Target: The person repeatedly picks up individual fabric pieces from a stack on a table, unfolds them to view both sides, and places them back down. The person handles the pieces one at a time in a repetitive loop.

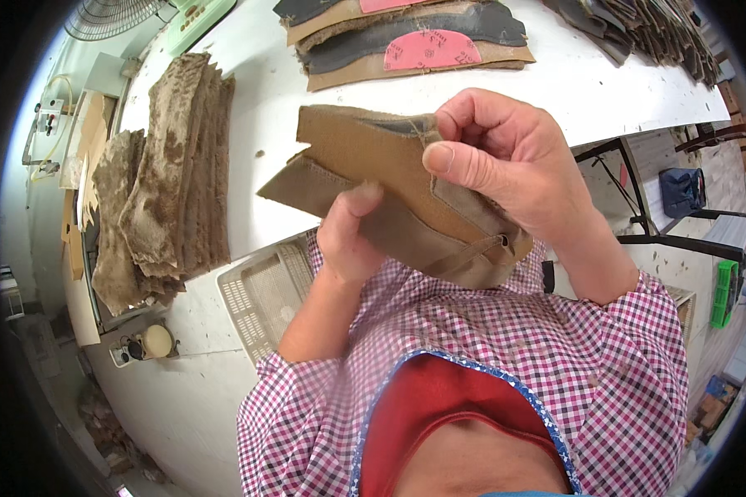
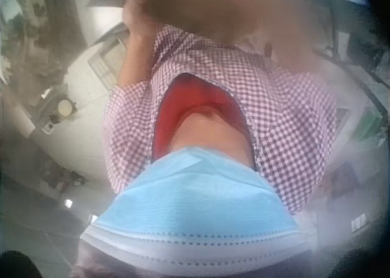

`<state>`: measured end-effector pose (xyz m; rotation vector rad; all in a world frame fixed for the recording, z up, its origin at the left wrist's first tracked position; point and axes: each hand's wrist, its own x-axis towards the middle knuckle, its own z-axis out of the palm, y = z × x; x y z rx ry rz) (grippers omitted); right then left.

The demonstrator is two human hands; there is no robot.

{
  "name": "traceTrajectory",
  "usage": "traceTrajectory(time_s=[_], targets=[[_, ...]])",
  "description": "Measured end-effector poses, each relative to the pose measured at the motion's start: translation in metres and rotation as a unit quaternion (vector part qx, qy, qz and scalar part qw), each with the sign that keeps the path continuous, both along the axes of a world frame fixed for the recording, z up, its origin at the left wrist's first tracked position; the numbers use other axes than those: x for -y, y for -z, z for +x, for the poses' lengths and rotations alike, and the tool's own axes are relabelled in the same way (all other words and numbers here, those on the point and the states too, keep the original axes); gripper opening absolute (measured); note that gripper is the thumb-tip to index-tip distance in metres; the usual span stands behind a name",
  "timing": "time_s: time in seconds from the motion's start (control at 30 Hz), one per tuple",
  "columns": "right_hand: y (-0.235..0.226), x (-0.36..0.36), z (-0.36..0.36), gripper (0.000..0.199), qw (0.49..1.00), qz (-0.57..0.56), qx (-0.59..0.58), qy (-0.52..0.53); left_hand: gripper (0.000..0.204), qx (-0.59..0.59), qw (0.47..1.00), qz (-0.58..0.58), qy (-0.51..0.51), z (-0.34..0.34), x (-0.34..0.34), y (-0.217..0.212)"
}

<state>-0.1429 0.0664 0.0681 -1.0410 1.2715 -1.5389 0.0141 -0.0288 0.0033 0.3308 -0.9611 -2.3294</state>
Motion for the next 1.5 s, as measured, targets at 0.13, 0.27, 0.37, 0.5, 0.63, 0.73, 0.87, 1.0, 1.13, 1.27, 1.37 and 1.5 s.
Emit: traceTrajectory(time_s=[0.13,0.27,0.37,0.5,0.63,0.73,0.87,1.0,1.13,1.27,1.37,1.5], targets=[[0.014,0.014,-0.006,0.012,0.998,-0.057,0.023,0.004,0.049,0.033,0.999,0.007,0.0,0.0,0.009,0.004],[0.023,0.029,-0.007,0.016,0.972,-0.137,-0.156,0.107,0.049,-0.016,0.999,0.044,0.02,-0.004,0.018,0.003],[0.027,0.041,-0.02,0.018,0.964,-0.137,-0.192,0.12,0.049,0.008,0.999,0.047,-0.017,-0.009,0.021,-0.001],[0.028,0.056,-0.028,0.007,0.987,-0.123,-0.026,0.102,0.041,0.061,0.989,0.118,-0.06,-0.011,0.028,0.006],[0.029,0.064,-0.043,0.016,0.978,-0.127,-0.038,0.162,0.049,-0.018,0.975,0.204,0.091,0.0,0.006,0.039],[0.021,0.068,-0.039,0.023,0.963,-0.155,0.038,0.217,0.061,-0.045,0.977,0.094,0.187,-0.004,-0.017,0.069],[0.021,0.068,-0.053,0.019,0.933,-0.125,-0.016,0.336,0.063,0.005,0.978,0.068,0.197,-0.011,-0.025,0.059],[0.031,0.064,-0.068,0.027,0.925,-0.066,0.041,0.371,0.061,0.059,0.979,0.017,0.193,-0.017,-0.032,0.057],[0.045,0.045,-0.08,0.046,0.963,-0.05,0.073,0.255,0.06,0.094,0.971,0.003,0.218,-0.019,-0.031,0.046],[0.081,0.014,-0.076,0.066,0.976,0.097,0.126,0.152,0.064,0.081,0.984,0.057,0.149,-0.011,-0.021,0.038],[0.073,-0.015,-0.034,0.068,0.931,0.239,0.276,0.015,0.071,0.028,0.99,0.064,0.126,-0.014,-0.011,0.031],[0.075,-0.023,-0.007,0.059,0.981,0.056,0.183,-0.003,0.072,0.006,0.99,0.088,0.11,-0.019,-0.008,0.01]])
